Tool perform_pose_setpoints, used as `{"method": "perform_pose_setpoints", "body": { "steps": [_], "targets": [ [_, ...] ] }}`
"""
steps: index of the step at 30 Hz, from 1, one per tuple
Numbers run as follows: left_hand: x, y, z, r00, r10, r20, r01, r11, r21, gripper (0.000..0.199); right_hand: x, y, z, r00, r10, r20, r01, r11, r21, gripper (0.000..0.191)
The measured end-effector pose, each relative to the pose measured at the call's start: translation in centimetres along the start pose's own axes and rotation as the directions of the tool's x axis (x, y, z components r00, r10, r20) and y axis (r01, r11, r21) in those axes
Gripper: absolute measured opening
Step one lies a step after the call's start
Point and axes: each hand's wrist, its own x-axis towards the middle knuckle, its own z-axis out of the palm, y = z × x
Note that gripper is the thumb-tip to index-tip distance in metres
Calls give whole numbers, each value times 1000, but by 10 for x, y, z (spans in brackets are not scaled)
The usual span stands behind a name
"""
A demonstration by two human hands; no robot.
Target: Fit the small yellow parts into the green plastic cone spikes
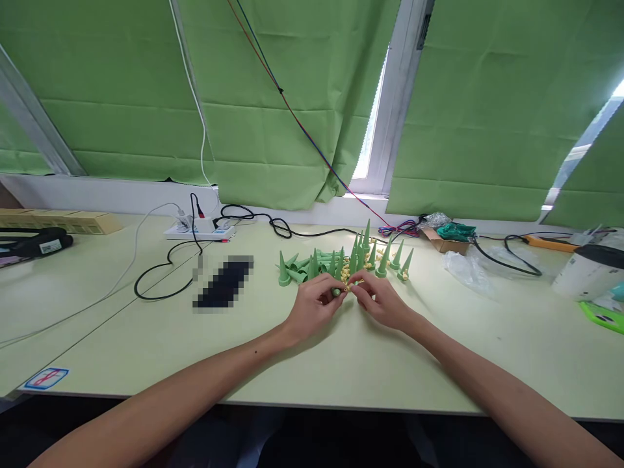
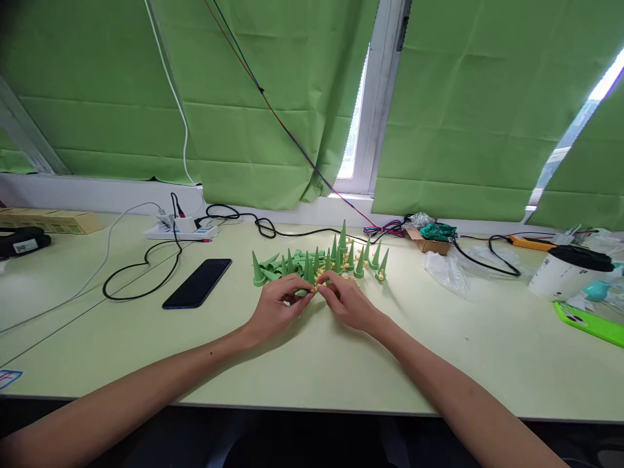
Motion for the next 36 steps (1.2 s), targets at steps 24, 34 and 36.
{"method": "perform_pose_setpoints", "body": {
  "steps": [24,34,36],
  "targets": [
    [0,1,0,1000,-12,-17,12,1000,13,12,2,1,1,999,-12,-43,9,997,-77,26],
    [-1,1,0,1000,22,16,-22,999,32,11,3,3,1,998,-33,-51,25,990,-138,36],
    [-1,2,0,999,34,24,-35,999,41,10,4,5,2,998,-33,-50,25,989,-146,40]
  ]
}}
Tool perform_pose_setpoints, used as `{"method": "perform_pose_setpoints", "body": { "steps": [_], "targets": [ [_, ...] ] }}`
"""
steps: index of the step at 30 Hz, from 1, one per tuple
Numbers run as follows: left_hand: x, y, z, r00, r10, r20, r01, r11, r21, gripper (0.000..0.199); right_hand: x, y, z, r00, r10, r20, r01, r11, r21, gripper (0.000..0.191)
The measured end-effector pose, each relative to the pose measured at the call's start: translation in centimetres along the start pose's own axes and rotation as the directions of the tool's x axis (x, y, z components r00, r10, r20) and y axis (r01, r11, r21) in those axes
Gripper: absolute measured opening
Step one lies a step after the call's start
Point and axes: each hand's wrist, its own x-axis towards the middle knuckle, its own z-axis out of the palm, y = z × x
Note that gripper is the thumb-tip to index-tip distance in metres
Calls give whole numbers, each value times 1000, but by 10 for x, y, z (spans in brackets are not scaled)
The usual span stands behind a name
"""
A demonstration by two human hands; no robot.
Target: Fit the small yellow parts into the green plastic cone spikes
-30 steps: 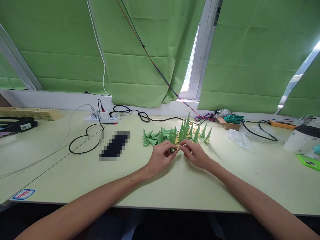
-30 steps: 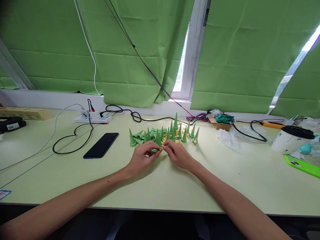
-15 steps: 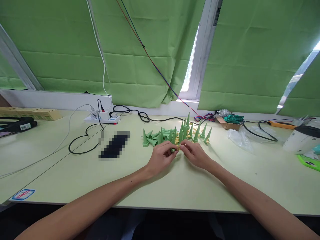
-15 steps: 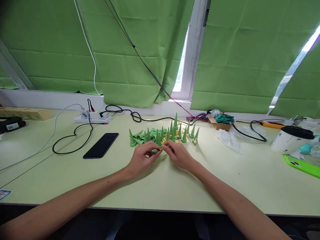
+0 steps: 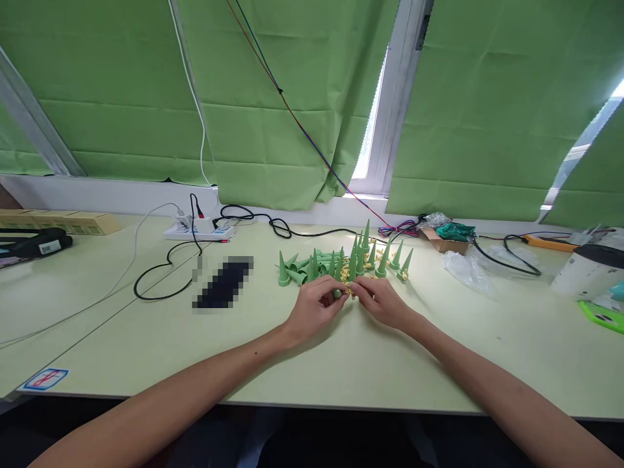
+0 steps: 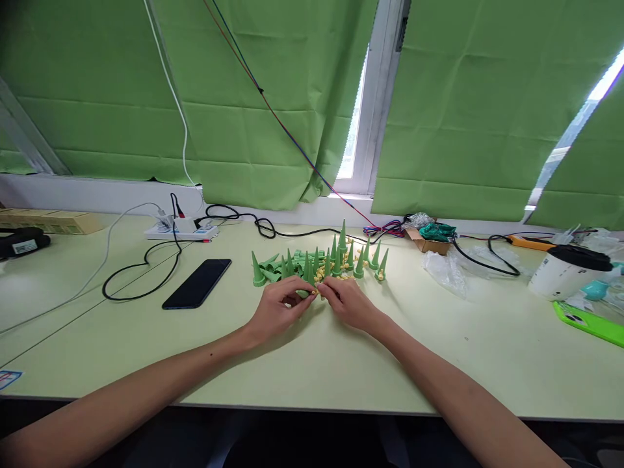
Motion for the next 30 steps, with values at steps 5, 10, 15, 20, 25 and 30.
{"method": "perform_pose_setpoints", "body": {
  "steps": [5,10,15,20,25,30],
  "targets": [
    [0,1,0,1000,4,7,-4,1000,2,10,1,1,1,1000,9,3,-9,1000,14,46],
    [1,0,0,1000,6,-11,-6,1000,-4,11,0,-2,0,1000,26,-9,-26,999,22,38],
    [0,-1,0,998,-37,-43,36,999,-20,11,-2,-6,-3,999,34,27,-36,994,106,24],
    [0,0,-1,997,23,-68,-22,1000,10,9,-3,-7,-3,999,19,36,-24,990,137,23],
    [-1,-1,-2,989,137,-63,-132,988,76,10,-2,-7,-3,999,10,31,-14,990,140,23],
    [-2,-4,-1,983,172,-62,-165,982,96,12,-3,-6,-3,1000,3,29,-7,991,134,24]
  ]
}}
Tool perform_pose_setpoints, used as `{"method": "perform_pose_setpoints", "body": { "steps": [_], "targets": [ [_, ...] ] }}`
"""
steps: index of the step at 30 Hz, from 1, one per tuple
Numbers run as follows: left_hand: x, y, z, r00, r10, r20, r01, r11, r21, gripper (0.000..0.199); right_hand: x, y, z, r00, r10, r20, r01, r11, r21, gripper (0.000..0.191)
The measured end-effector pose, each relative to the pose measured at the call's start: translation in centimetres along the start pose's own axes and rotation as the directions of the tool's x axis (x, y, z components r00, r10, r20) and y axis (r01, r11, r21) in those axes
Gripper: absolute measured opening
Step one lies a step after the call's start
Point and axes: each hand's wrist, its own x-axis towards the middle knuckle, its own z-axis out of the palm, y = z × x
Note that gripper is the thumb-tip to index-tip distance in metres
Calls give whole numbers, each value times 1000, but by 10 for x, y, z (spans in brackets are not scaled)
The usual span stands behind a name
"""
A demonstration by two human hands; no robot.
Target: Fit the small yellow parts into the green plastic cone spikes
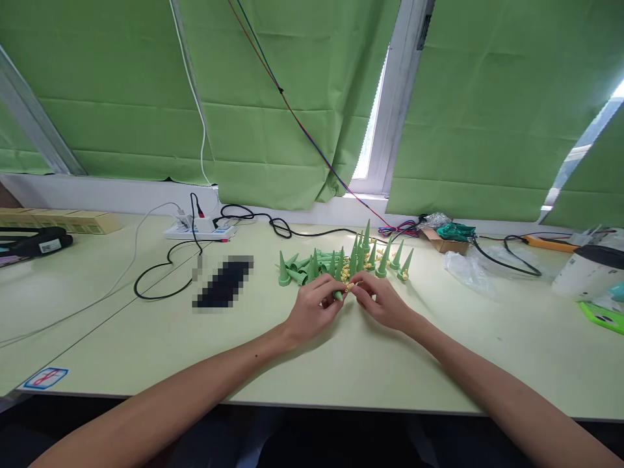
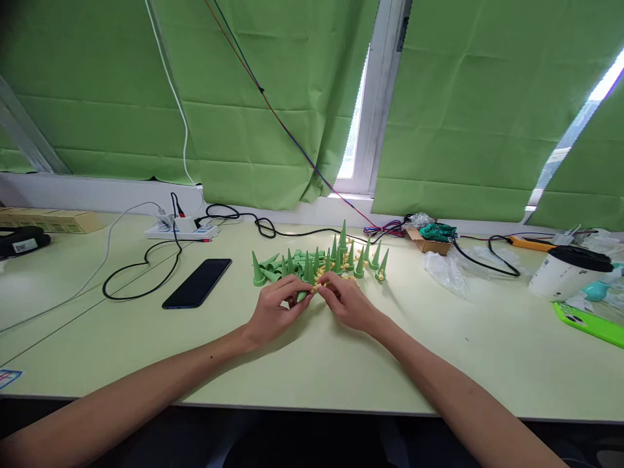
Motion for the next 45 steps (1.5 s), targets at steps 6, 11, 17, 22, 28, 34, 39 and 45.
{"method": "perform_pose_setpoints", "body": {
  "steps": [6,11,17,22,28,34,39,45],
  "targets": [
    [-1,-1,1,1000,-5,9,5,1000,-1,14,0,0,0,1000,-3,4,3,1000,-9,25],
    [-2,-1,0,1000,1,17,-1,1000,-10,16,0,0,0,1000,-7,2,7,1000,0,25],
    [-2,0,0,1000,3,21,-3,1000,0,17,0,0,0,1000,-15,-2,15,1000,-6,25],
    [-2,-1,0,999,30,12,-30,1000,-8,17,0,1,0,1000,-24,-7,24,1000,-6,25],
    [-3,-1,0,1000,22,21,-22,1000,-16,18,1,1,0,1000,-23,-11,23,1000,-8,25],
    [-4,-1,1,999,26,22,-26,999,-21,17,1,0,0,1000,-18,-20,18,1000,-23,30],
    [-4,-1,1,999,25,24,-24,999,-32,17,2,1,0,999,-28,-25,27,998,-65,36],
    [-4,0,2,999,24,28,-23,999,-36,18,3,4,1,999,-43,-25,40,994,-102,41]
  ]
}}
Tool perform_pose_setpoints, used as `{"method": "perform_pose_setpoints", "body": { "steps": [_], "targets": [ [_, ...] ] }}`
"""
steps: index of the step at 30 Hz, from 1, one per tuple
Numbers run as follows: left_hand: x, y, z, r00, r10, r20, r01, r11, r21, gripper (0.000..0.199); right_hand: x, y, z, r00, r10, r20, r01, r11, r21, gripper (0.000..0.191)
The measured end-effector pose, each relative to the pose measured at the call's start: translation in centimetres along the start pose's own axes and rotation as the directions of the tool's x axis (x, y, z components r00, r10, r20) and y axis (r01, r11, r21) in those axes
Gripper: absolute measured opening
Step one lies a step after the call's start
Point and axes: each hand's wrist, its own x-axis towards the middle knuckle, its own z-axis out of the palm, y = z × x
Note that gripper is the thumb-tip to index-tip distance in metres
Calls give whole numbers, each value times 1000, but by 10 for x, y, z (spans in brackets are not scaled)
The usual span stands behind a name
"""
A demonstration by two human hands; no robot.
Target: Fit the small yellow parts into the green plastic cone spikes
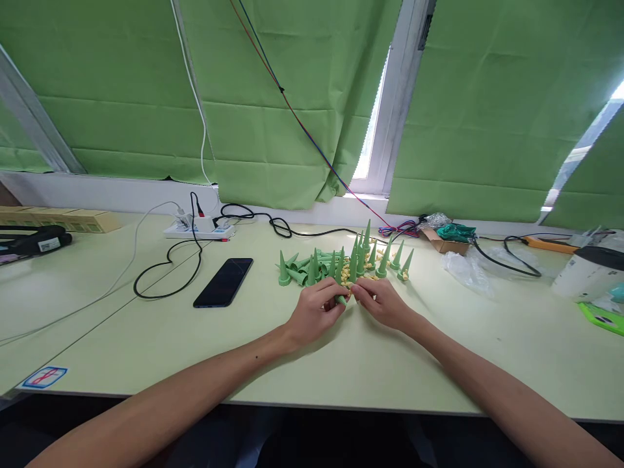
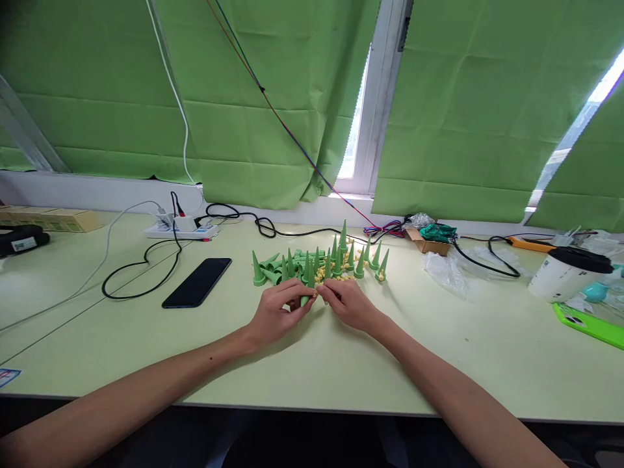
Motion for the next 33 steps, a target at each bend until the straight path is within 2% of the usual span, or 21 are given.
{"method": "perform_pose_setpoints", "body": {
  "steps": [4,8,13,28,33],
  "targets": [
    [1,1,-1,1000,-22,-6,22,1000,-16,17,0,-1,0,1000,24,2,-24,1000,0,40],
    [3,1,-2,997,-70,-17,70,997,-25,15,-2,-3,-1,998,64,8,-65,997,42,28],
    [3,1,-2,996,-86,-14,85,996,-25,14,-3,-4,-2,998,50,35,-53,994,96,20],
    [0,0,1,997,-71,29,71,997,-24,13,0,2,2,1000,23,4,-23,999,-33,46],
    [1,1,0,997,-76,4,76,997,-17,10,0,-2,0,999,43,-16,-43,999,-7,44]
  ]
}}
